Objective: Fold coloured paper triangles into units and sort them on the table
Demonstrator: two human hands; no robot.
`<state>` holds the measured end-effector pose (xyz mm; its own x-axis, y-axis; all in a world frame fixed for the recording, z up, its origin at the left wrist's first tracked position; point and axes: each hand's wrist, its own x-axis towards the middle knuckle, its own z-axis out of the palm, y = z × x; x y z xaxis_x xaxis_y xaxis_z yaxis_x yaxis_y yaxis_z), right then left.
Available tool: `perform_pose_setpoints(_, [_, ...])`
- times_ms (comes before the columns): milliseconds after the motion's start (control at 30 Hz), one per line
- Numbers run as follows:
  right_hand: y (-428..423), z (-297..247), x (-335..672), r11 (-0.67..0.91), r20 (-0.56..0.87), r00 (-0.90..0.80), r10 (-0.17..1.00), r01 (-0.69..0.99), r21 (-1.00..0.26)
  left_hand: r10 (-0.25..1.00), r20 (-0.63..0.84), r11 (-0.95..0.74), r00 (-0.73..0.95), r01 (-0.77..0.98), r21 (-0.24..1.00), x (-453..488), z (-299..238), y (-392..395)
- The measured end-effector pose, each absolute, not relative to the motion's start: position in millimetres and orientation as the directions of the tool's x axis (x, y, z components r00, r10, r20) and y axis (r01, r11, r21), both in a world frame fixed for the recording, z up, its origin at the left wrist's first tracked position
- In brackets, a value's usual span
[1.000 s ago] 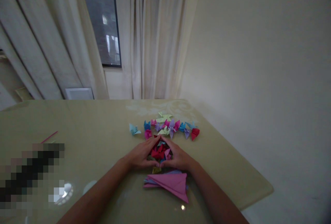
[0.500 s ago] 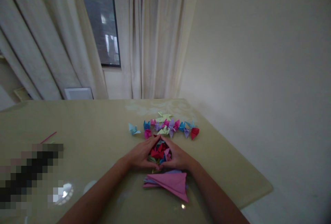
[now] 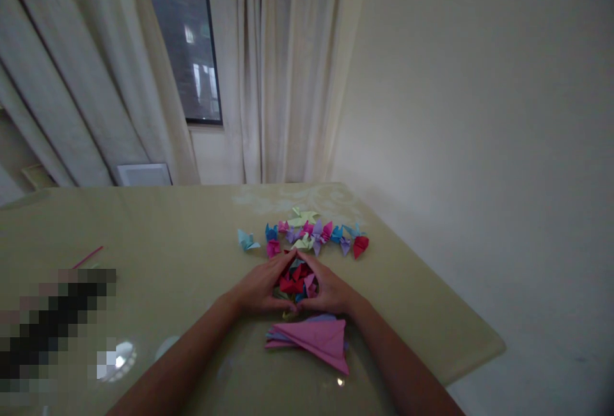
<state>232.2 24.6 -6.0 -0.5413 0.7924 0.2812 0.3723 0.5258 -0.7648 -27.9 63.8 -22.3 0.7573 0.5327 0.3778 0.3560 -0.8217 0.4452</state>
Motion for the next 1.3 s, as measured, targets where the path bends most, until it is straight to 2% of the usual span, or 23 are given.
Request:
perform_pose_setpoints(300, [23,1,229,0.563,0.336,-0.524,0.783,0.369,-0.739,0.623,0.325,-0.733,0.711,0.387,0.559,-25,-14,59])
perform_pose_setpoints(600, [26,4,225,0.585,0.410,-0.436,0.802,0.430,-0.687,0.675,0.389,-0.672,0.627,0.304,0.675,-24,-9,58])
perform_pose_setpoints(867, [25,7,227,0.598,0.507,-0.318,0.801,0.451,-0.662,0.607,0.519,-0.785,0.601,0.356,0.506,-28,-13,58])
perform_pose_setpoints(1033, [26,7,228,0.600,0.526,-0.292,0.798,0.464,-0.652,0.601,0.570,-0.798,0.559,0.380,0.468,-27,-8,55])
perform_pose_setpoints(1167, [24,7,227,0.562,0.514,-0.238,0.824,0.450,-0.694,0.581,0.594,-0.814,0.556,0.376,0.443,-29,-7,54])
perform_pose_setpoints(1300, [24,9,227,0.472,0.465,-0.112,0.878,0.359,-0.805,0.574,0.621,-0.819,0.534,0.359,0.448,-31,-9,54])
